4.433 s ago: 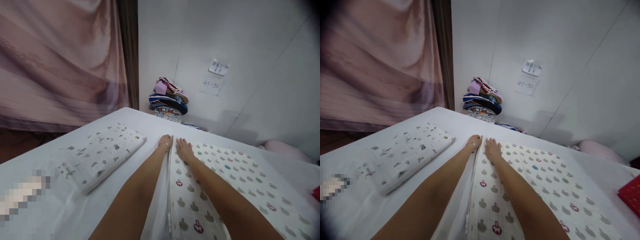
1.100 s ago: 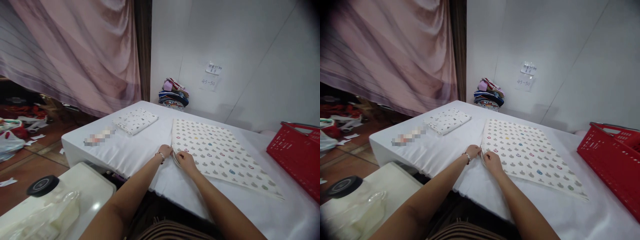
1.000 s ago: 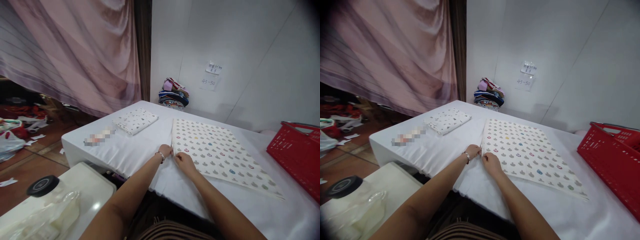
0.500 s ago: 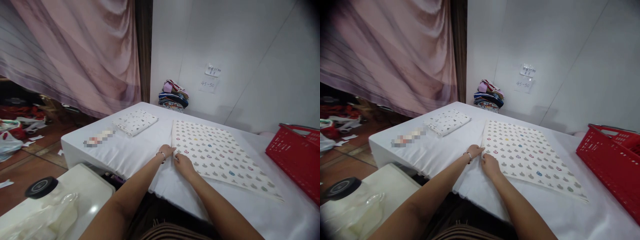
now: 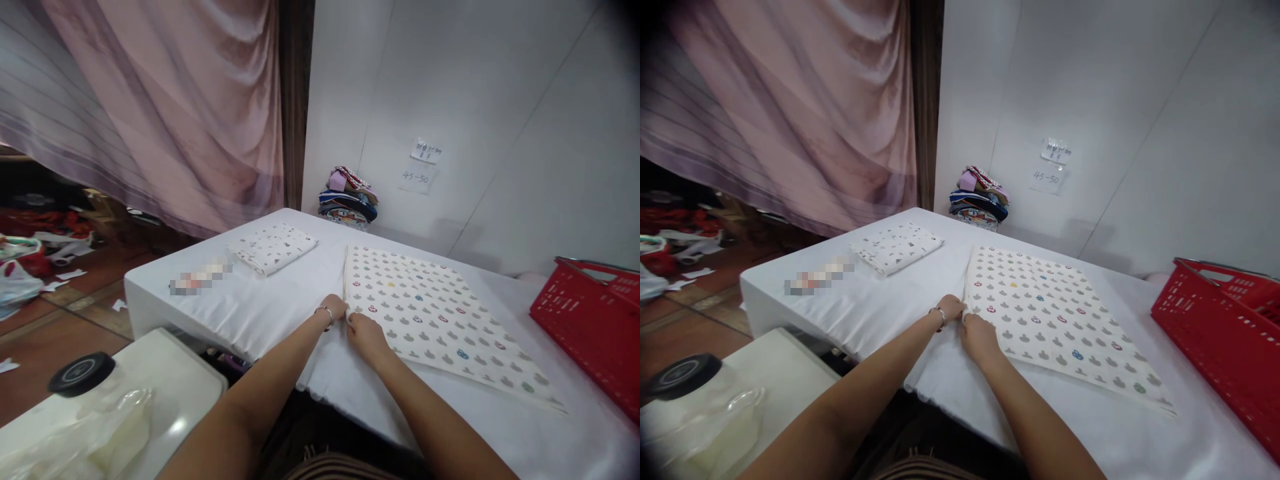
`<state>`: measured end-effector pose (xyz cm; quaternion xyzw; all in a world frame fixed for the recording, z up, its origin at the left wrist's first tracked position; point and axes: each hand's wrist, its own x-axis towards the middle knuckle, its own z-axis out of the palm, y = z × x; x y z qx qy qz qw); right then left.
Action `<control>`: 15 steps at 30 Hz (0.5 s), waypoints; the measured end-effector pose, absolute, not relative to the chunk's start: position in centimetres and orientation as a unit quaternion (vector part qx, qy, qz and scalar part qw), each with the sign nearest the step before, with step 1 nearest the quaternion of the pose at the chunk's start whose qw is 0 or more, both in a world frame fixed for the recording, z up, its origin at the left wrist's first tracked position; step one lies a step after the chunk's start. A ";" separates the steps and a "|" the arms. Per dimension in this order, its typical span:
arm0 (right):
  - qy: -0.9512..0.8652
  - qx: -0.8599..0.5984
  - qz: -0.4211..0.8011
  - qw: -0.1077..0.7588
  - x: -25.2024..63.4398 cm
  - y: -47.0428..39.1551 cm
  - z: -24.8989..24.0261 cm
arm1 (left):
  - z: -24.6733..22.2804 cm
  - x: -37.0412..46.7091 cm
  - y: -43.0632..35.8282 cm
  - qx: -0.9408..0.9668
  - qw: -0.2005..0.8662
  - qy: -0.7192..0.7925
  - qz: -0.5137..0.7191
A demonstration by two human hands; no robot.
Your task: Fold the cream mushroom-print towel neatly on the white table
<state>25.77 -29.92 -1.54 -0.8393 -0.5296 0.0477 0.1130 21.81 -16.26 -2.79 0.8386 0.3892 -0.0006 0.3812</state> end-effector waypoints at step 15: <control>-0.574 -0.813 0.034 0.092 25.7 -31.8 -1.6 | -2.5 21.4 -17.1 0.877 0.302 0.367 0.072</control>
